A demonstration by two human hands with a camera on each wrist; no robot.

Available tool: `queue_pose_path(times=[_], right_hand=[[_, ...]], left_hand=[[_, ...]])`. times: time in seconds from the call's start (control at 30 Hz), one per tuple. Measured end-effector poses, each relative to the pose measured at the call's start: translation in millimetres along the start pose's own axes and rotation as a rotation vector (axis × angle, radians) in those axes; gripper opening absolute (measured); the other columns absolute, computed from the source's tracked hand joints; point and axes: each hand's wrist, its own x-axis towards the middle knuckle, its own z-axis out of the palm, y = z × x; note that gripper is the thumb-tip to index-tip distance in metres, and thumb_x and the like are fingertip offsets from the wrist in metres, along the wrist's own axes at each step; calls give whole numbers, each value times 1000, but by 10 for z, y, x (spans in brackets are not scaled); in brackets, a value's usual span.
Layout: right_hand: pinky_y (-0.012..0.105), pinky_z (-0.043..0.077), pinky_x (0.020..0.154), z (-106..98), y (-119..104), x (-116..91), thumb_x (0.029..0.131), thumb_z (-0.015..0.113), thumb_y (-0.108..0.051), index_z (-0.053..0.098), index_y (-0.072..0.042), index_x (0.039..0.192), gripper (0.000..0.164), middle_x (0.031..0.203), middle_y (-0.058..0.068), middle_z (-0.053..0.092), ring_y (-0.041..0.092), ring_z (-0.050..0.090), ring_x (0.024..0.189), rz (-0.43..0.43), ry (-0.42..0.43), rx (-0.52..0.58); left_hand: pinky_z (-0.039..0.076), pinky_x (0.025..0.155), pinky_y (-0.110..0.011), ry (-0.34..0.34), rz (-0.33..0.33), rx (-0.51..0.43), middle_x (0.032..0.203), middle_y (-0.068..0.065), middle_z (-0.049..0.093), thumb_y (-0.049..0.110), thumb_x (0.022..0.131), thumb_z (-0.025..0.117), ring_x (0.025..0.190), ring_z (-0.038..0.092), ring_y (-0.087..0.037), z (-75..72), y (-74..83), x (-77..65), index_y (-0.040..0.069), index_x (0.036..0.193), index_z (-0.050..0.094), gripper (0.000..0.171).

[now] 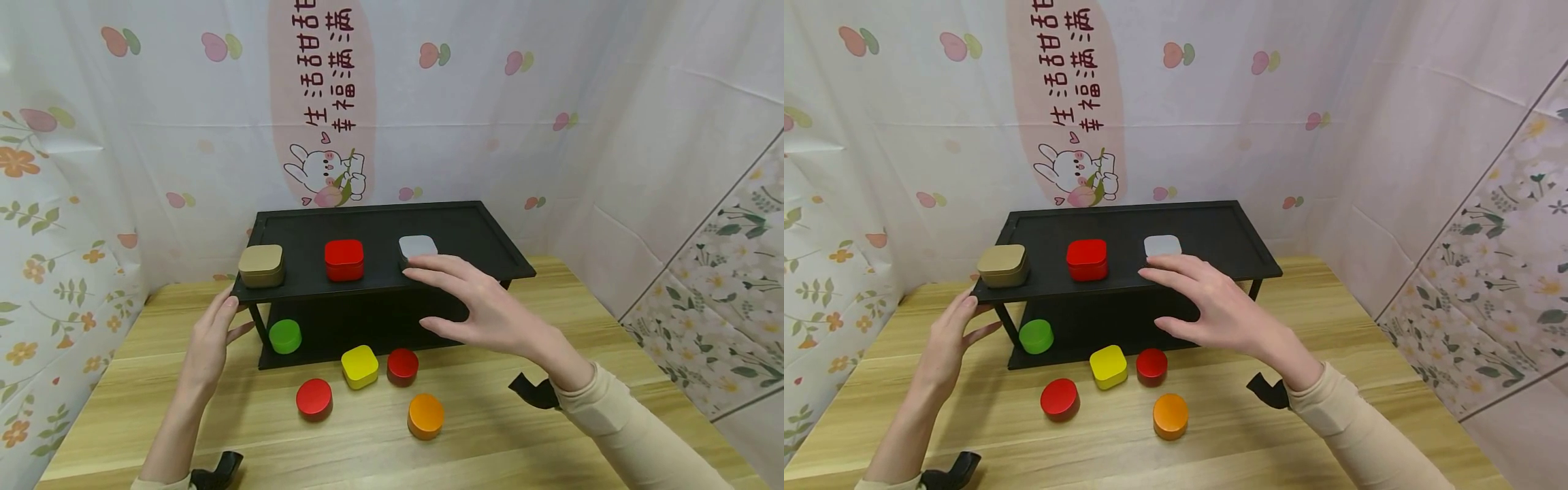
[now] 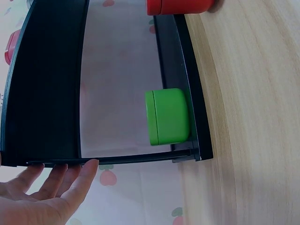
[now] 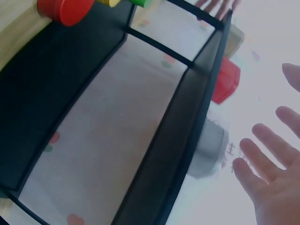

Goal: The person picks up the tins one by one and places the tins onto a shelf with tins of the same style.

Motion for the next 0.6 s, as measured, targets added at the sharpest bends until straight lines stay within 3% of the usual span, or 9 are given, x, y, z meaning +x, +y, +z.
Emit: queue_pose_path(times=[0.37, 0.6], right_hand=[[38, 55, 111, 228, -75, 40, 91, 80, -32, 53, -23, 150, 65, 154, 2, 53, 17, 50, 140, -29, -65, 32], [37, 55, 112, 361, -88, 71, 93, 78, -31, 53, -26, 150, 62, 152, -4, 54, 13, 50, 140, 15, -130, 63]], left_hand=[[58, 90, -9, -7, 13, -12, 143, 12, 50, 44, 112, 35, 121, 52, 4, -4, -14, 2, 11, 157, 42, 56], [58, 90, -9, -9, 7, -13, 146, 9, 49, 44, 112, 36, 121, 51, 4, -5, -8, 3, 11, 157, 42, 57]])
